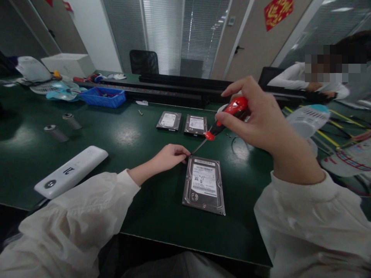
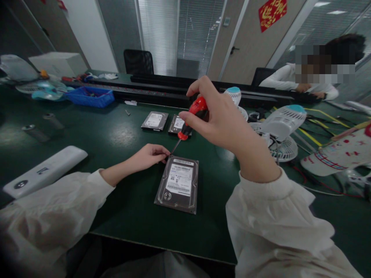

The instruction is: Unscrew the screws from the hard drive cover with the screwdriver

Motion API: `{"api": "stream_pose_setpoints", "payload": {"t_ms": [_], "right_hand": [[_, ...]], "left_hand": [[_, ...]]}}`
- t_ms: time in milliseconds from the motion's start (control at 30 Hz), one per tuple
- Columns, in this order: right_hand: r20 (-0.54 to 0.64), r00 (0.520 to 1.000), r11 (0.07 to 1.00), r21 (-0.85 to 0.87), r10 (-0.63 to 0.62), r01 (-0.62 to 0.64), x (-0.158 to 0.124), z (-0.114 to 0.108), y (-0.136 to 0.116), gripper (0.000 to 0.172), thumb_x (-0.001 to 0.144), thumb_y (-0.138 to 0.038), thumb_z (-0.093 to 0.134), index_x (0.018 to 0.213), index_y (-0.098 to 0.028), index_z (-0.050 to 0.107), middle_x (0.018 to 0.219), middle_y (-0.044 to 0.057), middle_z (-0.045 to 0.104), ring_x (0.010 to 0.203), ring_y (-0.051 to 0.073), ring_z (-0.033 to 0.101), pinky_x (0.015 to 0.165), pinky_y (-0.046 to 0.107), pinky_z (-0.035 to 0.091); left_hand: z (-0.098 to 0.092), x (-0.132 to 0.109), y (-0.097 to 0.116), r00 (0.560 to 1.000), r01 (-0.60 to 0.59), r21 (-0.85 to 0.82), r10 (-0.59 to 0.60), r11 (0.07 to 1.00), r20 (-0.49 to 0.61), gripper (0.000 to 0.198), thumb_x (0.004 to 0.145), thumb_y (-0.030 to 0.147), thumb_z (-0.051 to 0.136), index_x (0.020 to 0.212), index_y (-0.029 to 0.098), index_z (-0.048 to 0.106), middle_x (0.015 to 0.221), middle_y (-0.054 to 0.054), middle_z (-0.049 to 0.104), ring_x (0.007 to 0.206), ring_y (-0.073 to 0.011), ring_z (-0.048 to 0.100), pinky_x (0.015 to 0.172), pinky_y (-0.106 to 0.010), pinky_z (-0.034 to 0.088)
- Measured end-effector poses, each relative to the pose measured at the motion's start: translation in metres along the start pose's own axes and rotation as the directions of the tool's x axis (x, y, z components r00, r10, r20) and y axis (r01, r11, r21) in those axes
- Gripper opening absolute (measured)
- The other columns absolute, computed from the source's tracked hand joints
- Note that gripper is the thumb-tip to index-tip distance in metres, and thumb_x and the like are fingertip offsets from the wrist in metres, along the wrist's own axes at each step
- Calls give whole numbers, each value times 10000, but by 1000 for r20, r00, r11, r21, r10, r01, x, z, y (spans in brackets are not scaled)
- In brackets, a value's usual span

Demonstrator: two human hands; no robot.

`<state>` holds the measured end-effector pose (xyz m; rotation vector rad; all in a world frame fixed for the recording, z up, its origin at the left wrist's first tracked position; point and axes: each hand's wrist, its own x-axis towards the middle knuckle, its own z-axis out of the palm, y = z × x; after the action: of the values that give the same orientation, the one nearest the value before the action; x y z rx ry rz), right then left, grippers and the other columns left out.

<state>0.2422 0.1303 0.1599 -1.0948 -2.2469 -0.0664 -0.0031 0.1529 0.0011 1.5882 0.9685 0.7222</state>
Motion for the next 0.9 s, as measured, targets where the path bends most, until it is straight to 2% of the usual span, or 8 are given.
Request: {"api": "stream_pose_setpoints", "payload": {"t_ms": [100, 233, 433, 567, 633, 800, 900], "right_hand": [[9, 1000, 999, -46, 4, -4, 0, 0, 1, 347, 973, -541, 608, 1204, -287, 556, 967, 52, 676, 808, 274, 644, 757, 457, 507], [87, 995, 996, 83, -46, 39, -1, -3, 0, 314, 949, -404, 599, 1233, -295, 521, 1132, 77, 672, 920, 295, 672, 807, 485, 526], [28, 999, 998, -60, 26, -24, 0, -4, -3, 302, 970, -503, 655, 1156, -275, 585, 858, 48, 652, 722, 250, 609, 688, 439, 502], [99, 993, 997, 43, -60, 56, -1, -4, 3, 350, 953, -399, 651, 1261, -269, 550, 1104, 71, 683, 855, 258, 676, 743, 433, 554], [107, 990, 994, 72, -91, 83, -1, -4, 5, 351, 945, -353, 641, 1271, -266, 542, 1141, 71, 677, 875, 254, 679, 744, 423, 558], [17, 1000, 994, -106, -21, 23, 0, -3, 3, 260, 968, -457, 659, 1105, -245, 596, 820, 21, 632, 665, 210, 582, 674, 401, 488], [44, 999, 992, -126, 1, 5, 1, -4, 3, 258, 955, -409, 640, 1144, -242, 584, 842, 28, 642, 690, 223, 593, 679, 404, 470]], "left_hand": [[0, 0, 0, 1000, -2, -2, 2, 1000, 0, 202, 972, 46, 629, 1010, 147, 800, 1021, -62, 817, 898, -160, 773, 901, -362, 645], [-1, 0, -2, 1000, -10, -3, 10, 1000, 8, 197, 978, 66, 640, 1025, 156, 808, 1048, -66, 817, 932, -170, 777, 917, -377, 645], [-3, -1, -3, 1000, -15, 3, 15, 1000, 6, 175, 973, 84, 658, 1034, 152, 808, 1040, -67, 816, 927, -177, 775, 915, -376, 647], [-1, -1, -1, 1000, -3, -2, 3, 1000, 0, 190, 976, 61, 639, 1019, 148, 802, 1030, -62, 816, 913, -168, 773, 912, -372, 647], [0, -1, 1, 1000, 7, -6, -7, 1000, -2, 206, 975, 38, 621, 1002, 143, 797, 1022, -61, 816, 908, -162, 771, 911, -367, 646], [0, -1, 3, 1000, 14, -8, -14, 1000, -4, 212, 968, 23, 618, 985, 141, 794, 1012, -58, 815, 887, -157, 769, 914, -365, 642], [-1, -1, 3, 1000, 10, -8, -10, 1000, 0, 207, 972, 31, 625, 998, 144, 797, 1027, -59, 816, 901, -162, 770, 918, -370, 640]]}}
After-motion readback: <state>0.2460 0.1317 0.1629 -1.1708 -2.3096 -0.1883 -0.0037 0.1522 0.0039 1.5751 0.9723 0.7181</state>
